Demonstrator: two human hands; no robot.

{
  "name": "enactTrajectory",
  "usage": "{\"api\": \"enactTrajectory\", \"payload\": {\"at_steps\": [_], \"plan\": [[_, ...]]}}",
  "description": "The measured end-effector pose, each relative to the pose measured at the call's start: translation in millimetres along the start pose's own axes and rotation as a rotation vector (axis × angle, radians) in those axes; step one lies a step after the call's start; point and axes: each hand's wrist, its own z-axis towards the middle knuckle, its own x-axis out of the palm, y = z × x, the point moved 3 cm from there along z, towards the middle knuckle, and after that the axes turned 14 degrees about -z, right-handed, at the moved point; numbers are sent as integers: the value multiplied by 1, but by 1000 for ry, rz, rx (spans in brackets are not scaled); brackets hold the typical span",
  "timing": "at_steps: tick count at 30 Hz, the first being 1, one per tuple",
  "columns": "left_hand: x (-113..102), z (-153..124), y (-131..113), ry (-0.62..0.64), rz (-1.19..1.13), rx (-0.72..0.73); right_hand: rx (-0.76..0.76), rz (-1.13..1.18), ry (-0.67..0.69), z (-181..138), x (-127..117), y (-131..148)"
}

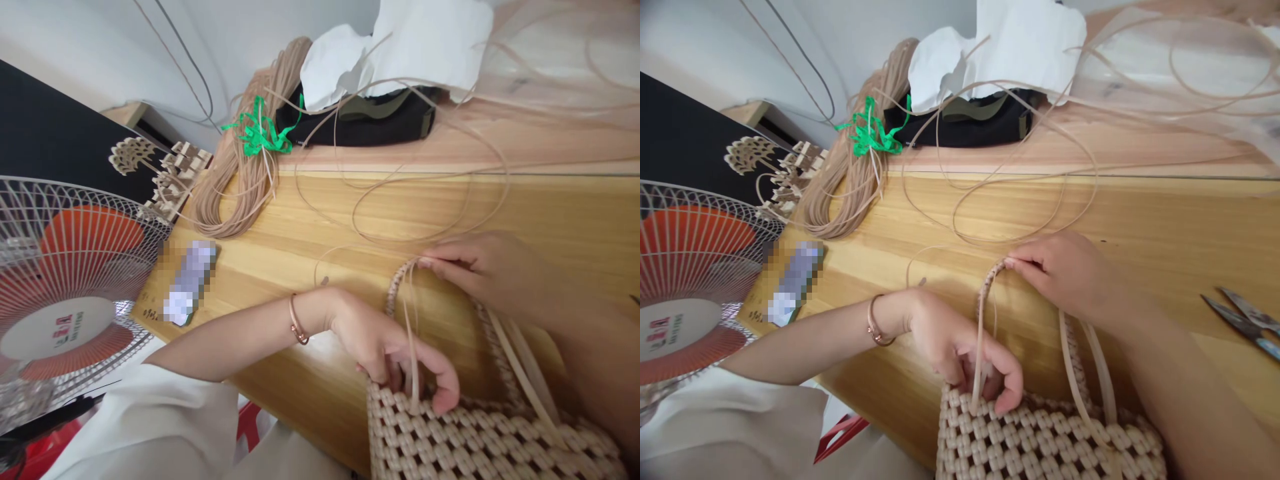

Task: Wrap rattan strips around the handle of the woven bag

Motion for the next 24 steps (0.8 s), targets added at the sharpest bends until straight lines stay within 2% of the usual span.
{"api": "enactTrajectory", "payload": {"at_steps": [10,16,24], "plan": [[-4,1,4,37,-4,-38,-4,-24,-7,-1,2,-1],[-4,2,4,53,48,-12,29,-50,55,-1,-5,6],[-2,1,5,-3,41,20,9,-44,8,-2,-1,1]]}}
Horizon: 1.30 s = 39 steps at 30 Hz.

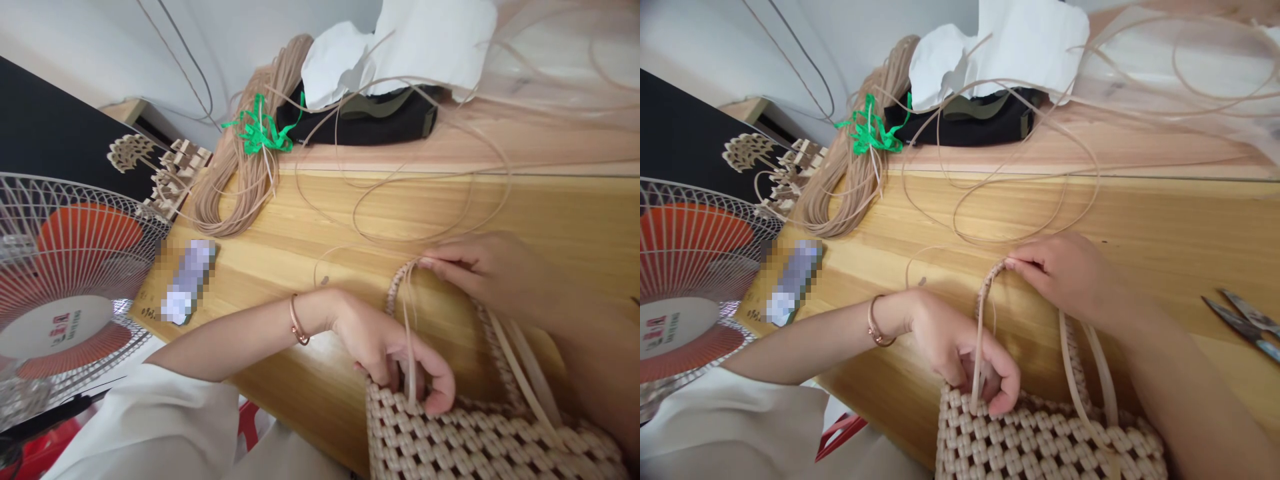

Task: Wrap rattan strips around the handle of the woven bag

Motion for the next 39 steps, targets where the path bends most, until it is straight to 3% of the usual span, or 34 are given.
{"api": "enactTrajectory", "payload": {"at_steps": [6,12,19,32,39], "plan": [[0,-2,-1,-39,-42,-35,2,16,-5,0,1,-1],[2,1,-1,-69,-100,19,-9,19,4,0,-1,1],[3,-2,0,-110,-20,54,-1,8,-1,1,1,0],[1,2,1,12,12,-15,22,-32,58,0,-4,5],[0,2,2,10,24,6,-25,25,-43,0,2,-1]]}}
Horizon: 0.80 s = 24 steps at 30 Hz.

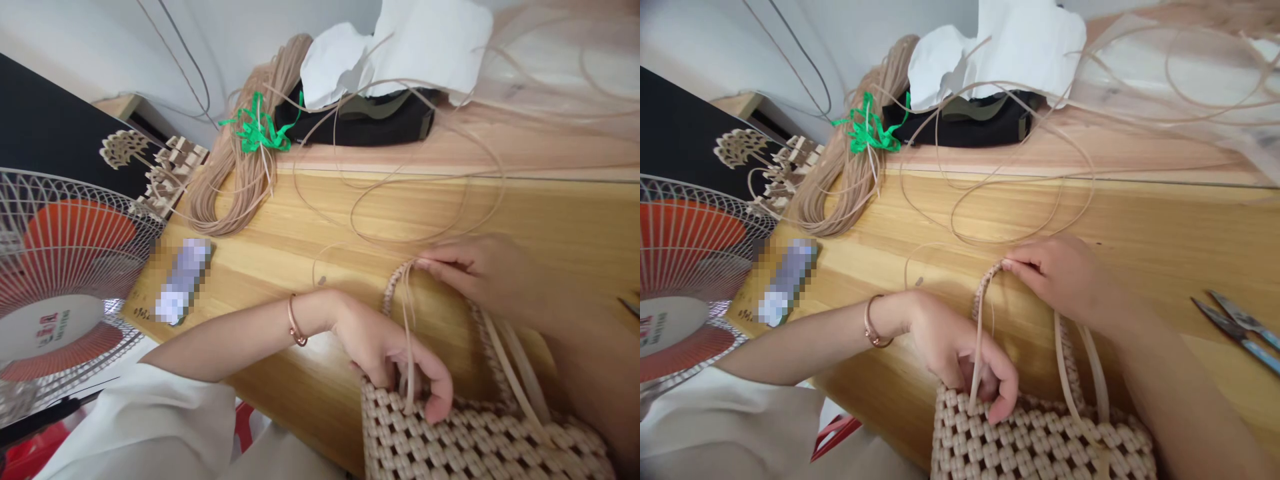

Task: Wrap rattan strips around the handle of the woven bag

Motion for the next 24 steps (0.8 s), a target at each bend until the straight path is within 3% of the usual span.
{"api": "enactTrajectory", "payload": {"at_steps": [9,24], "plan": [[2,3,-9,21,-155,16,-8,15,-11,-2,2,-2],[-1,1,-4,35,-61,-15,9,21,44,2,-3,2]]}}
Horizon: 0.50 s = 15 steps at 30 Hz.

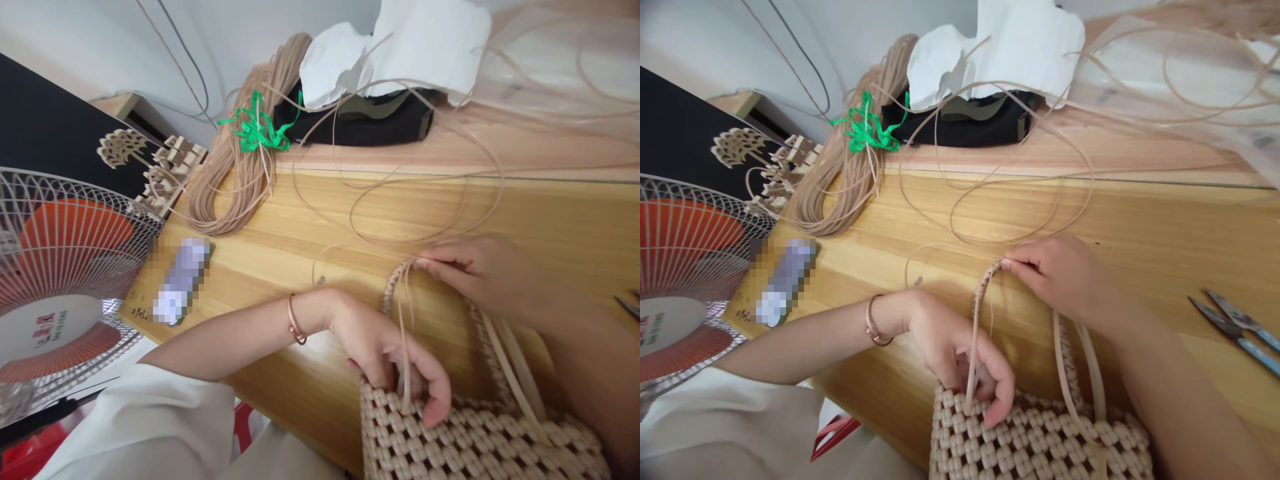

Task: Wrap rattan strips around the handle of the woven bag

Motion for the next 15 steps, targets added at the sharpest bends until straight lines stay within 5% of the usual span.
{"api": "enactTrajectory", "payload": {"at_steps": [15], "plan": [[2,-4,-2,-98,-135,32,7,-9,-14,-2,3,-1]]}}
